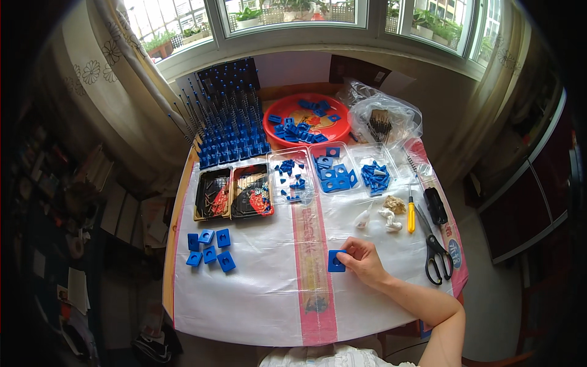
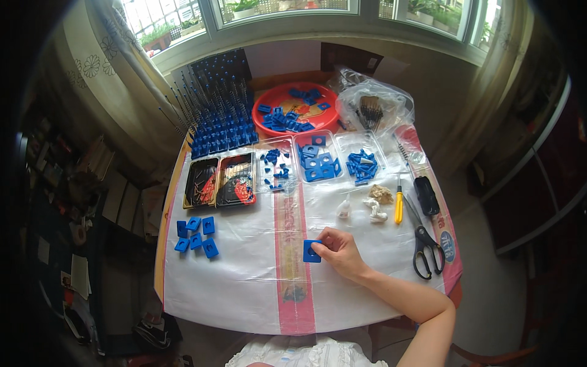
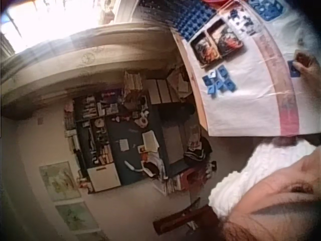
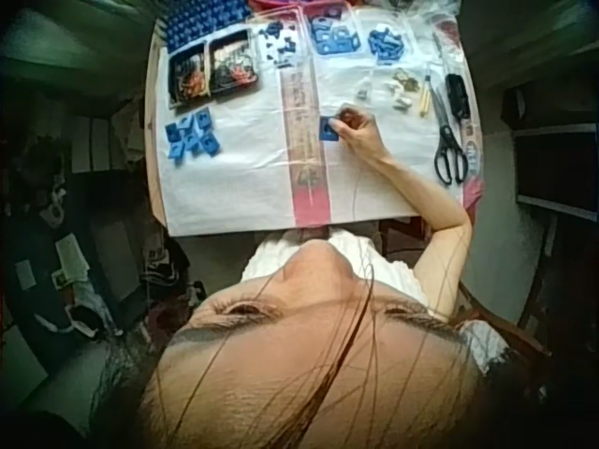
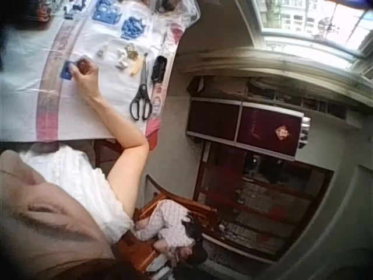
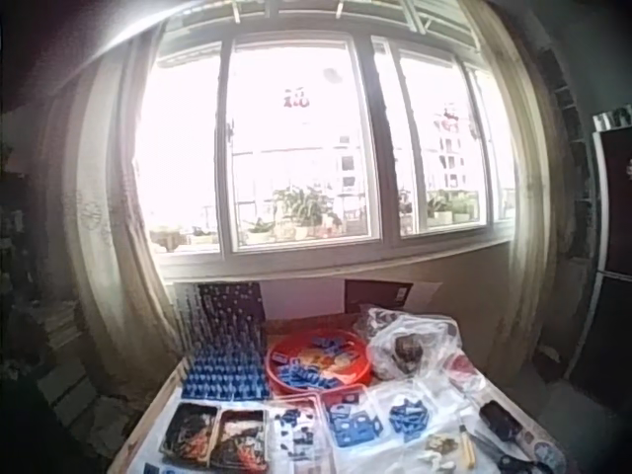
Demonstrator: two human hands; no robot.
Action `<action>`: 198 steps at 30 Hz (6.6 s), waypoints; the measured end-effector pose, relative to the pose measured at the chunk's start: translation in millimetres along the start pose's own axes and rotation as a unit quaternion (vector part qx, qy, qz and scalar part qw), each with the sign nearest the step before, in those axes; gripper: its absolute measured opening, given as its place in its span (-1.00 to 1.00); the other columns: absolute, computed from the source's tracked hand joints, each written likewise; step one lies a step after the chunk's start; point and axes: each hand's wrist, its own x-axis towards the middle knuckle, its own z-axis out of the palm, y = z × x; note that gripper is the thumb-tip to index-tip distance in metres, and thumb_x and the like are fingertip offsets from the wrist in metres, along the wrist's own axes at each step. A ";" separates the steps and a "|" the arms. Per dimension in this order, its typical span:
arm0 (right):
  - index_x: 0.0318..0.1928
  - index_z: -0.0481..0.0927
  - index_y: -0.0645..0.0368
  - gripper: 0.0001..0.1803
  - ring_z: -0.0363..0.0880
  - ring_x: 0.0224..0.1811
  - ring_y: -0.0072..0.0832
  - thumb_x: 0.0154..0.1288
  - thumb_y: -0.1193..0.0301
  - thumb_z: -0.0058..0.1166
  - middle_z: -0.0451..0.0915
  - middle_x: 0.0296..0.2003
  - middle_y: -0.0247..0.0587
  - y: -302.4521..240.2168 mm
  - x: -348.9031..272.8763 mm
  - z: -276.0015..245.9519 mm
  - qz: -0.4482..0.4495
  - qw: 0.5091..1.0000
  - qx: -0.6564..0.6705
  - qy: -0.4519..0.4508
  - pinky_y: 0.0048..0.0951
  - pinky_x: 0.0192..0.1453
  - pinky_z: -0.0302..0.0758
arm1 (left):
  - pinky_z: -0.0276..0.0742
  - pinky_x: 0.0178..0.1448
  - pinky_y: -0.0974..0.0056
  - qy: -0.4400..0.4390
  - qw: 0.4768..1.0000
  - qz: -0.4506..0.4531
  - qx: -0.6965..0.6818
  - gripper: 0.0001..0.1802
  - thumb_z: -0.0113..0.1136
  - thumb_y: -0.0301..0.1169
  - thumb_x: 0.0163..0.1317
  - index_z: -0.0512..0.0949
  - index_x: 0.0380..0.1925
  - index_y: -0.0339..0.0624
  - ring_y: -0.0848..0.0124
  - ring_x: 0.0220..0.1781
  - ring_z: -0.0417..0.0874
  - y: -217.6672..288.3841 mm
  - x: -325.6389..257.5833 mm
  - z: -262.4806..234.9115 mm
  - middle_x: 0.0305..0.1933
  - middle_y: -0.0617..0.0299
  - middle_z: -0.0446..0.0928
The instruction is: The recorder is assembling small blue plastic components by applying glue from a bottle and joining the parts together at a workspace table.
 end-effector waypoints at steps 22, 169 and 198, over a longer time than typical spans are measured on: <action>-0.33 0.52 0.20 -0.91 0.39 -0.46 -0.86 0.36 0.50 0.12 0.55 -0.49 -0.50 0.2 0.3 4.9 0.000 1.000 -0.023 0.005 -0.71 -0.46 0.23 | 0.55 -0.37 0.41 -0.214 0.731 0.636 0.125 -0.74 0.31 -0.48 0.20 0.61 -0.08 -0.16 0.39 -0.44 0.67 224.2 -235.7 -228.2 -0.35 0.26 0.68; -0.28 0.52 0.29 -0.87 0.45 -0.35 -0.75 0.36 0.46 0.09 0.54 -0.43 -0.42 7.6 -6.4 10.8 0.011 0.994 -0.105 -0.035 -0.63 -0.29 0.38 | 0.55 -0.47 0.50 -0.389 0.709 0.510 -0.291 -0.75 -0.03 -0.27 0.49 0.43 0.02 -0.16 0.59 -0.53 0.63 381.7 -162.0 -66.5 -0.40 0.17 0.65; -0.31 0.51 0.22 -0.87 0.28 -0.44 -0.81 0.37 0.43 0.05 0.41 -0.49 -0.52 3.4 -5.9 13.7 -0.006 0.994 -0.089 -0.056 -0.68 -0.39 0.19 | 0.59 -0.40 0.49 -0.405 0.712 0.497 -0.284 -0.72 0.00 -0.28 0.48 0.47 0.06 -0.18 0.55 -0.31 0.70 381.1 -163.8 -67.6 -0.29 0.20 0.65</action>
